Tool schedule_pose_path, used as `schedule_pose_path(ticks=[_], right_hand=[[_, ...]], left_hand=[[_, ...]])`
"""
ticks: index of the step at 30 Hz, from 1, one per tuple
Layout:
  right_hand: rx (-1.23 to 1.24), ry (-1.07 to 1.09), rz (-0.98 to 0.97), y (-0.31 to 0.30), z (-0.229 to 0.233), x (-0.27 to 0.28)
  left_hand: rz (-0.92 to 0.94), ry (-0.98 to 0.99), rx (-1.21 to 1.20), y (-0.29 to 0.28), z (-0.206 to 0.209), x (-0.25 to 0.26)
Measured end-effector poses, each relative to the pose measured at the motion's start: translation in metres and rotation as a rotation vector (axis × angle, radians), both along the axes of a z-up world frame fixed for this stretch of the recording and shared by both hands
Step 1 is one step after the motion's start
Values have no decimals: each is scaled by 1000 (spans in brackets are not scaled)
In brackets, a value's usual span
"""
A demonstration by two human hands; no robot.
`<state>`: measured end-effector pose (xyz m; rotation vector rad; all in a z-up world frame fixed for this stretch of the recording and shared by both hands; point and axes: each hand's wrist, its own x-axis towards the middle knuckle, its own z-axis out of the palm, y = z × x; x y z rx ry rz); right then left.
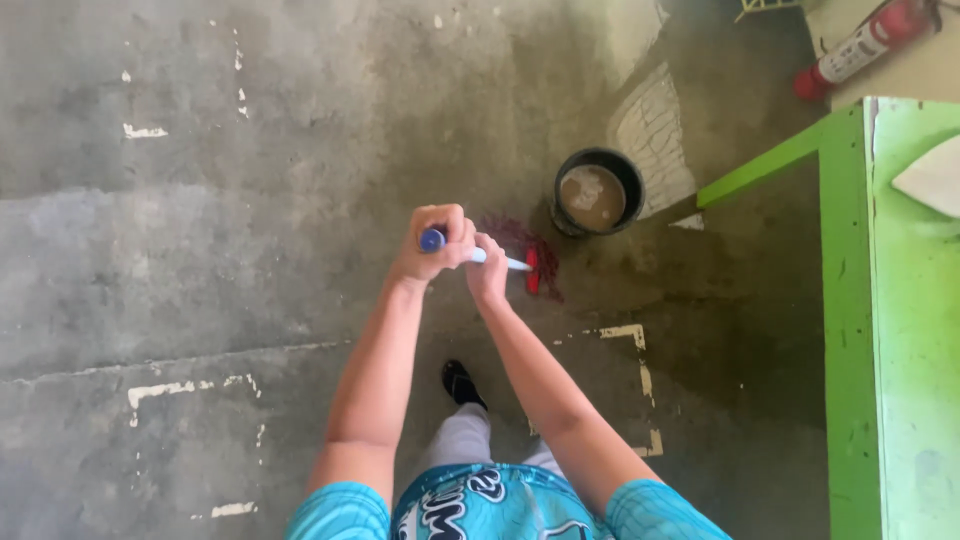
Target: Mopping a concrete floor with a mop and bucket.
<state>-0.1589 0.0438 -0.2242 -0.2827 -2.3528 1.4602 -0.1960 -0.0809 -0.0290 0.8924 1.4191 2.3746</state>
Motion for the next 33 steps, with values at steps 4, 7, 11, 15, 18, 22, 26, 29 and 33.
schedule_pose_path(ticks=[4, 7, 11, 15, 18, 22, 26, 29, 33], right_hand=[[84, 18, -62, -8, 40, 18], [53, 4, 42, 9, 41, 37], [97, -151, 70, 43, 31, 79], [259, -94, 16, 78, -19, 109], [337, -37, 80, 63, -66, 123], [334, -4, 155, -26, -24, 93], [145, 39, 440, -108, 25, 55], [161, -81, 600, -118, 36, 53], [202, -119, 487, -91, 20, 59]], left_hand=[[-100, -100, 72, -13, 2, 13], [-88, -113, 143, -8, -8, 30], [-38, -159, 121, 17, -38, 66], [47, -124, -25, 25, -83, 98], [136, -223, 24, 4, -119, 134], [406, -248, -87, -71, -52, 127], [493, -132, -24, -143, -4, 113], [507, -116, 64, -159, -16, 117], [428, -102, 22, -132, -19, 108]])
